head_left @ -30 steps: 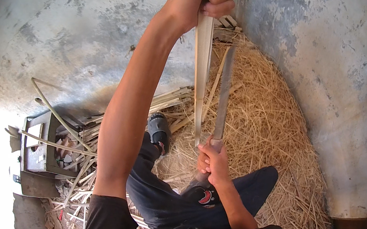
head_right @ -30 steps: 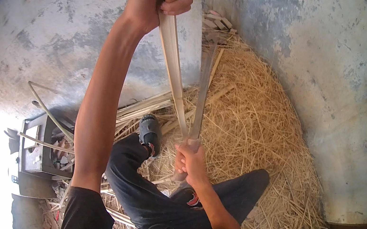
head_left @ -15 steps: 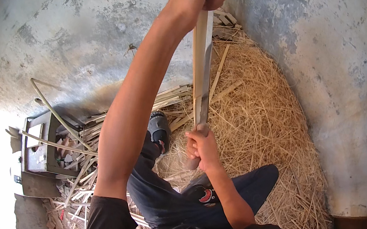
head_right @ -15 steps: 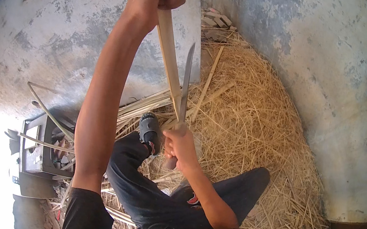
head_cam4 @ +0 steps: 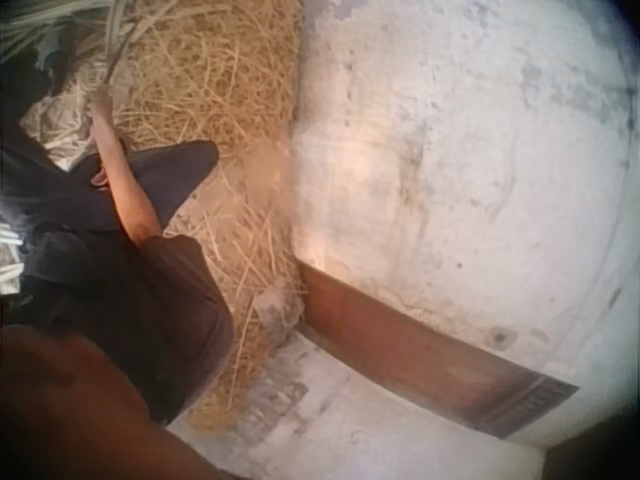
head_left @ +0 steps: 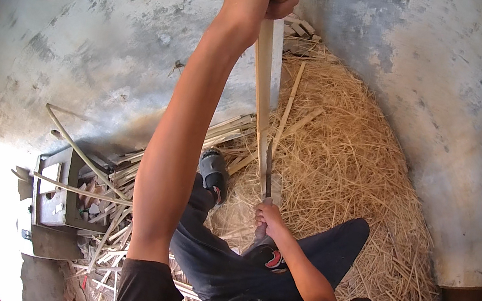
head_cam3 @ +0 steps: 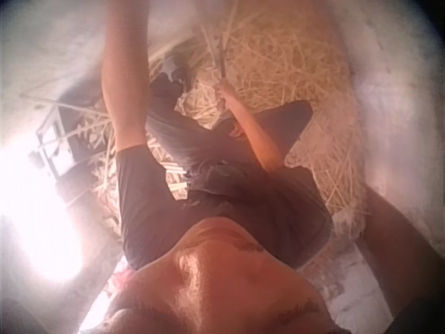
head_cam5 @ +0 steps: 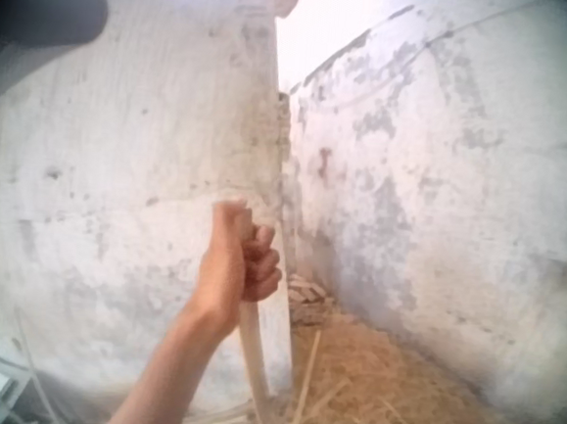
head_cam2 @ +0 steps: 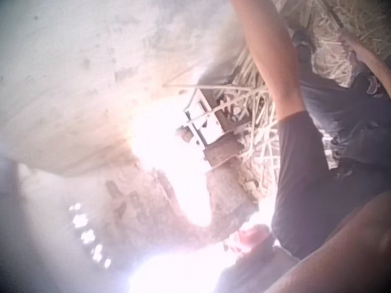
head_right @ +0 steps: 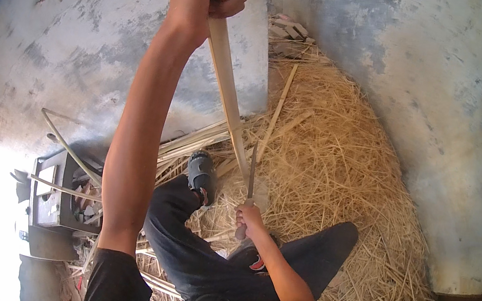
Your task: The person sits on a straw-covered floor and uses a large knife to split long bamboo poles into thin strips. They hold the bamboo vertically and strike it with the knife to separate the sections, repeating the process on multiple poles.
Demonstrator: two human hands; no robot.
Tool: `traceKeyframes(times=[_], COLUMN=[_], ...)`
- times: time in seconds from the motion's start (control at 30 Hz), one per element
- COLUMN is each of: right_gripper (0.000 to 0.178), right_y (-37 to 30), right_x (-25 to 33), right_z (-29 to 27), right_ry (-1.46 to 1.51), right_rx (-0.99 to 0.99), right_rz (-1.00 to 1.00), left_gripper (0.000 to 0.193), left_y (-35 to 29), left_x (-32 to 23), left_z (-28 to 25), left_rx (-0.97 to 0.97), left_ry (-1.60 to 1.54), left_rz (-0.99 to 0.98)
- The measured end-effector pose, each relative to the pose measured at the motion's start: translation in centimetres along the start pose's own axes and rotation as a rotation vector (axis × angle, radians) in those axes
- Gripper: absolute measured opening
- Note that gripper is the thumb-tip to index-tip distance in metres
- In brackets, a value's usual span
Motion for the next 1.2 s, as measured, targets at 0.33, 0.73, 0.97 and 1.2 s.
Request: traceKeyframes(times=[0.33, 0.73, 0.97, 1.2], right_gripper=[0.025, 0.031, 0.035, 0.037], right_y=[-5.0, -6.2, -7.0, -7.9], right_x=[2.1, -1.0, -0.9, 0.8], right_z=[-3.1, -6.6, -5.0, -4.3], right_ry=[0.061, 0.216, 0.187, 0.104], right_rx=[0.034, 0.003, 0.096, 0.121], right_rz=[-0.18, -0.129, -0.185, -0.252], left_gripper=[0.062, 0.047, 0.095, 0.061], left_y=[0.8, -0.7, -6.2, -12.4], left_x=[0.6, 2.1, 9.0, 15.0], left_z=[-4.8, -4.7, -7.0, -9.2], left_rx=[-0.064, 0.11, 0.301, 0.131], left_ry=[-0.033, 0.185, 0.185, 0.077], left_rz=[0.004, 0.11, 0.049, -0.241])
Point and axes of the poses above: each hand's wrist, its own y-axis towards the middle knuckle, its own z-axis out of the palm, x = y × z, the point moved 1 cm from there along y, towards the middle knuckle, and after that the axes turned 12 degrees about z, right-handed, at the moved point
